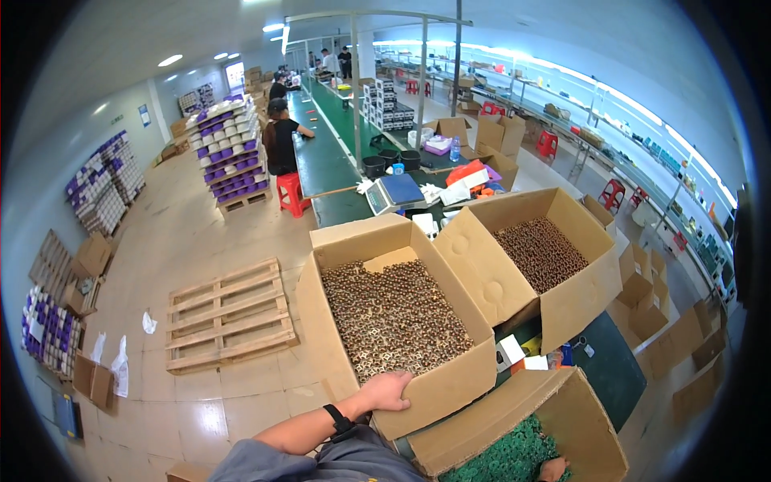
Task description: Sorting and inspecting small metal and plastic components from industrial boxes.
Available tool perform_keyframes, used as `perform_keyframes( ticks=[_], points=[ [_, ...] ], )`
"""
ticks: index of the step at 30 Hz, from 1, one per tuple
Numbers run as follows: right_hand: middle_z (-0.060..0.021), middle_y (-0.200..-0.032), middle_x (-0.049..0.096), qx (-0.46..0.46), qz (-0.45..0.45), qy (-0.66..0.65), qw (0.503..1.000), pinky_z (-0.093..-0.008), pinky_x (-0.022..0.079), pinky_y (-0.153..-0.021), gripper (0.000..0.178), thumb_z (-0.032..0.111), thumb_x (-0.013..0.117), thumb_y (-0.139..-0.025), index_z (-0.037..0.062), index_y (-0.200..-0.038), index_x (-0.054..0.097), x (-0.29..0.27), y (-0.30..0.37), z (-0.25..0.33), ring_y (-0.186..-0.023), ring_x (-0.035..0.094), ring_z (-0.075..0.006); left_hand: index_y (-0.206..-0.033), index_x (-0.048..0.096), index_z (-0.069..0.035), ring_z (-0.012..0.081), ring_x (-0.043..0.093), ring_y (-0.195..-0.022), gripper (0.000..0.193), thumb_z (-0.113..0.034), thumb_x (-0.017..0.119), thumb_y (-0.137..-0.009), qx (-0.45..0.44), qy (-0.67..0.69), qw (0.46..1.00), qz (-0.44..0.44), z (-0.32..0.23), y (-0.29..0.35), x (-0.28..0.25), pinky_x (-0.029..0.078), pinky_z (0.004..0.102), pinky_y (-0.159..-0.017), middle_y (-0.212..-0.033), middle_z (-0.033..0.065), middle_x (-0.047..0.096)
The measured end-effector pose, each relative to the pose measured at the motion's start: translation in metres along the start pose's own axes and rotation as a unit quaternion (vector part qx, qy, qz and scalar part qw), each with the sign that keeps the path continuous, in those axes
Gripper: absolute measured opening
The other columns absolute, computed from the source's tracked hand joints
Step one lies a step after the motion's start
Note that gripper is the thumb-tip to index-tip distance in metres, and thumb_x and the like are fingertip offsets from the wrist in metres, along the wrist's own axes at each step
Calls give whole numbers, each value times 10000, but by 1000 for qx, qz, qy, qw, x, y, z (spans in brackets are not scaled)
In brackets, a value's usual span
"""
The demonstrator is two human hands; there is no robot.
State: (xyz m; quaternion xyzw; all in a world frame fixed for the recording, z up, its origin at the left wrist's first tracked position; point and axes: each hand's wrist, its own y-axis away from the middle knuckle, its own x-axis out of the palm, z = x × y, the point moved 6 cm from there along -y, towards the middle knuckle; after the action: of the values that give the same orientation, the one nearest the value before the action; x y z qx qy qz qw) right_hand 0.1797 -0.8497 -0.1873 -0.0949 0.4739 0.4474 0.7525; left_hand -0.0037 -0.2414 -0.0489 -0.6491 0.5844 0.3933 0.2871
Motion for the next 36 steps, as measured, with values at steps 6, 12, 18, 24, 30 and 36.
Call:
perform_keyframes(
  ticks=[6,12,18,24,30,36],
  points=[
    [-185,-1345,569,34,-28,-51,998,-473,453,-1030,481,311,368,-1036,-7,-1356,538,-18,-7,-12,-1226,557,-342,-1240,541,-39,395,635,-1038,612,-392,670,-757,27,5,999,24,-8,-12,9,534,494,-887,-1127,198,634],
    [-207,-1377,533,-24,-70,82,994,-478,487,-979,408,165,402,-996,-3,-1341,541,1,-35,-22,-1188,582,-375,-1277,523,-36,396,627,-1056,643,-391,663,-759,22,-2,999,30,-3,-12,10,531,496,-892,-1151,201,625],
    [-230,-1408,498,-70,-112,218,967,-484,520,-928,386,19,436,-956,1,-1326,544,9,-44,-41,-1151,606,-408,-1281,519,-35,404,631,-1038,650,-390,665,-757,30,-5,999,32,-7,-18,14,536,494,-880,-1143,202,626],
    [-211,-1301,584,-126,-94,266,951,-494,531,-876,363,8,426,-962,43,-1285,586,7,-39,-30,-1064,637,-413,-1103,532,-30,407,640,-990,501,-356,669,-748,48,14,999,-4,-11,-12,6,538,500,-861,-1046,216,642],
    [-182,-824,654,-119,-64,221,966,-514,529,-703,246,0,757,-709,47,-874,580,-17,-25,-18,-870,684,-381,-1167,531,-29,411,634,-1007,546,-363,674,-760,31,19,999,39,-11,-12,4,533,502,-869,-1068,221,635],
    [-34,-746,566,-74,199,-91,973,-360,495,-367,269,-108,666,-772,92,-890,530,-95,93,45,-535,605,-197,-1310,519,-32,401,614,-1066,608,-340,669,-808,64,75,995,6,5,-3,9,520,485,-913,-1148,222,604]
  ],
)
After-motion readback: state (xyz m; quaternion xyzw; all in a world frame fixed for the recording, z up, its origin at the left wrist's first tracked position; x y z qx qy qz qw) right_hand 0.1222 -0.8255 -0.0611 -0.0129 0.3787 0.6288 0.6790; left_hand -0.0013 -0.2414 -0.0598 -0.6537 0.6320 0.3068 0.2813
